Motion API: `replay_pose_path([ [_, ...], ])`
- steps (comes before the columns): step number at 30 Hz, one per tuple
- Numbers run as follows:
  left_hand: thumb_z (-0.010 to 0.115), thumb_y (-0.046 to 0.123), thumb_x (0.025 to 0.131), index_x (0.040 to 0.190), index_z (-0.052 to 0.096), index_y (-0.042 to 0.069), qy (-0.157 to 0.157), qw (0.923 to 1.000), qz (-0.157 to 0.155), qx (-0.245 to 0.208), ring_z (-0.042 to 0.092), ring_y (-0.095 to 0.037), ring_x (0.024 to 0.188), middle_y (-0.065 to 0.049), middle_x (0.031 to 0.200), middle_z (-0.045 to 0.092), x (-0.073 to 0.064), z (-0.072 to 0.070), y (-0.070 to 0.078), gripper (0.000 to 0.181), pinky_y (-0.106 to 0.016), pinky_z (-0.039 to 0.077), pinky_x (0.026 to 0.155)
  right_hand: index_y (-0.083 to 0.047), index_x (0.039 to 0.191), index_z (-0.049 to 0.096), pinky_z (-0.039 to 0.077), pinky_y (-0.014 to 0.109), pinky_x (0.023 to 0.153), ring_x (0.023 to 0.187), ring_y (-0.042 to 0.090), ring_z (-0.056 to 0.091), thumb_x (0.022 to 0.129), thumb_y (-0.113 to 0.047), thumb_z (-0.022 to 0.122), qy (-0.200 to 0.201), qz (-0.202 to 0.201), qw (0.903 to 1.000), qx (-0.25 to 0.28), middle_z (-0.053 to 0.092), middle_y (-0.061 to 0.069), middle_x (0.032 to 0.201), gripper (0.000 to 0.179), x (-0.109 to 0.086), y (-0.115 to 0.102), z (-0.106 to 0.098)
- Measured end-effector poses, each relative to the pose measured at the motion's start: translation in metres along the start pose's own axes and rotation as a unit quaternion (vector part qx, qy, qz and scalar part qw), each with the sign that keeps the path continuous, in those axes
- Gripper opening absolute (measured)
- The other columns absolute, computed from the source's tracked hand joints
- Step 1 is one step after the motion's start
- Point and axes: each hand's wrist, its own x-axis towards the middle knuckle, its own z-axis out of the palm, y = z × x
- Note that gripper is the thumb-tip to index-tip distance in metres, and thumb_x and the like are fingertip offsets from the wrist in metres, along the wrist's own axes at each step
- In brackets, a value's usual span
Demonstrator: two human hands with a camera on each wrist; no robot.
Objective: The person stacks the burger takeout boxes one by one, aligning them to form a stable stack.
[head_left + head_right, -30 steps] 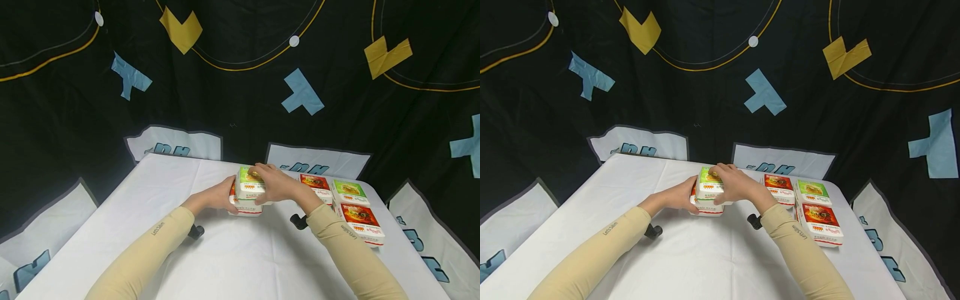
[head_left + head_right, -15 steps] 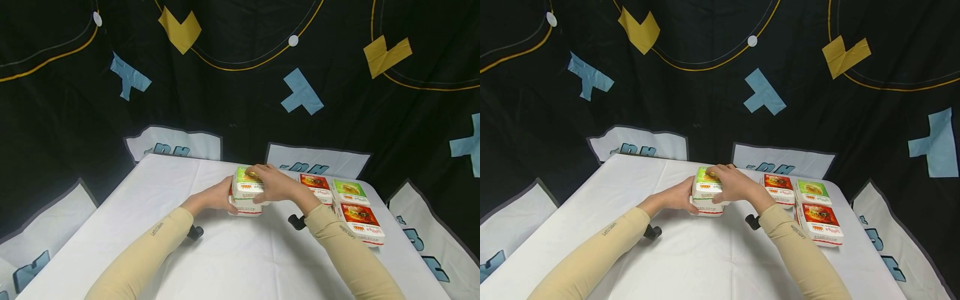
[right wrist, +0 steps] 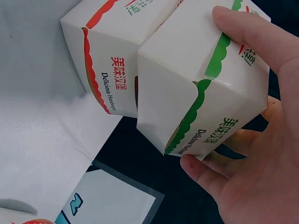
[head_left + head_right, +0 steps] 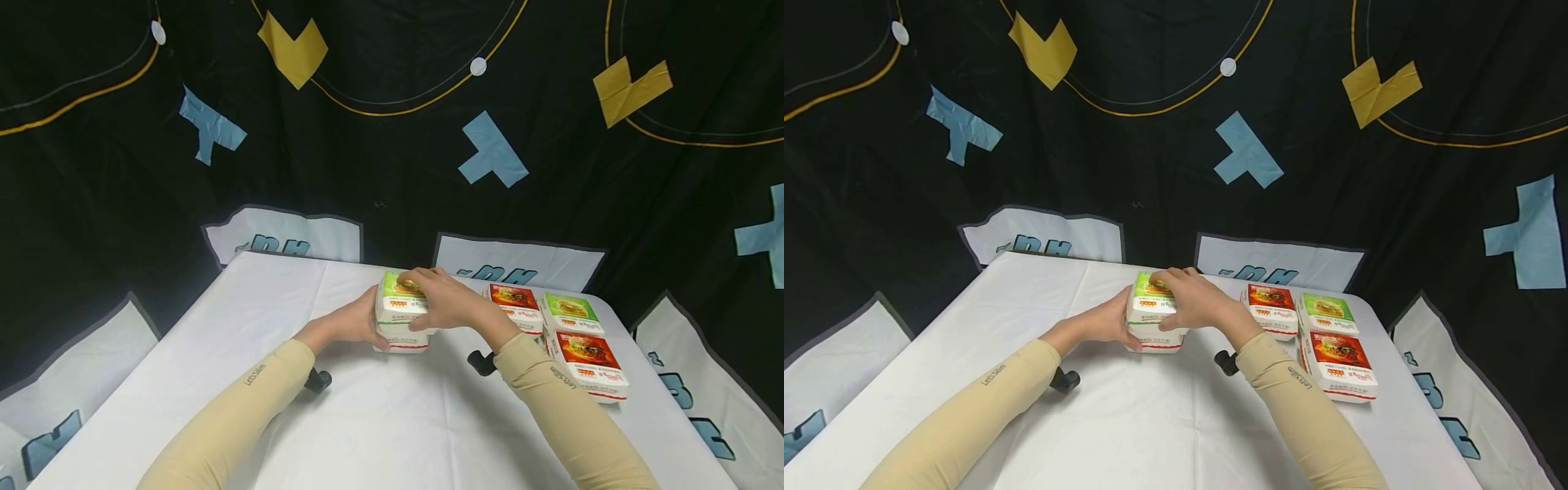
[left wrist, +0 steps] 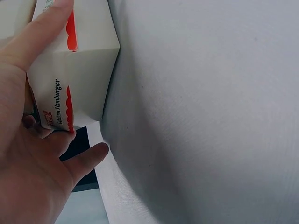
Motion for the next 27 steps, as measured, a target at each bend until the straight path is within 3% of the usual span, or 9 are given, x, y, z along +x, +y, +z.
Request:
replay_pose_path([
  [7,0.098,0.021,0.062,0.153,0.017,0.027,-0.019,0.9987,0.005,-0.047,0.041,-0.016,0.140,0.006,0.148,0.044,-0.0001,-0.0031,-0.0002,0.123,-0.047,0.028,0.121,-0.035,0.146,0.043,0.051,0.040,0.092,0.121,0.021,0.044,0.076,-0.046,0.085,0.002,0.004,1.0000,-0.001,0.050,-0.004,0.145,0.083,-0.0005,-0.0001,0.0010],
  [27,0.098,0.018,0.061,0.154,0.010,0.024,-0.020,0.9979,-0.003,-0.062,0.043,-0.018,0.139,0.003,0.145,0.050,-0.0001,-0.0047,-0.0058,0.129,-0.047,0.025,0.122,-0.033,0.147,0.043,0.050,0.038,0.091,0.122,0.022,0.045,0.076,-0.052,0.084,0.011,-0.023,0.9996,-0.014,0.051,-0.002,0.146,0.084,0.0031,-0.0028,0.0024],
])
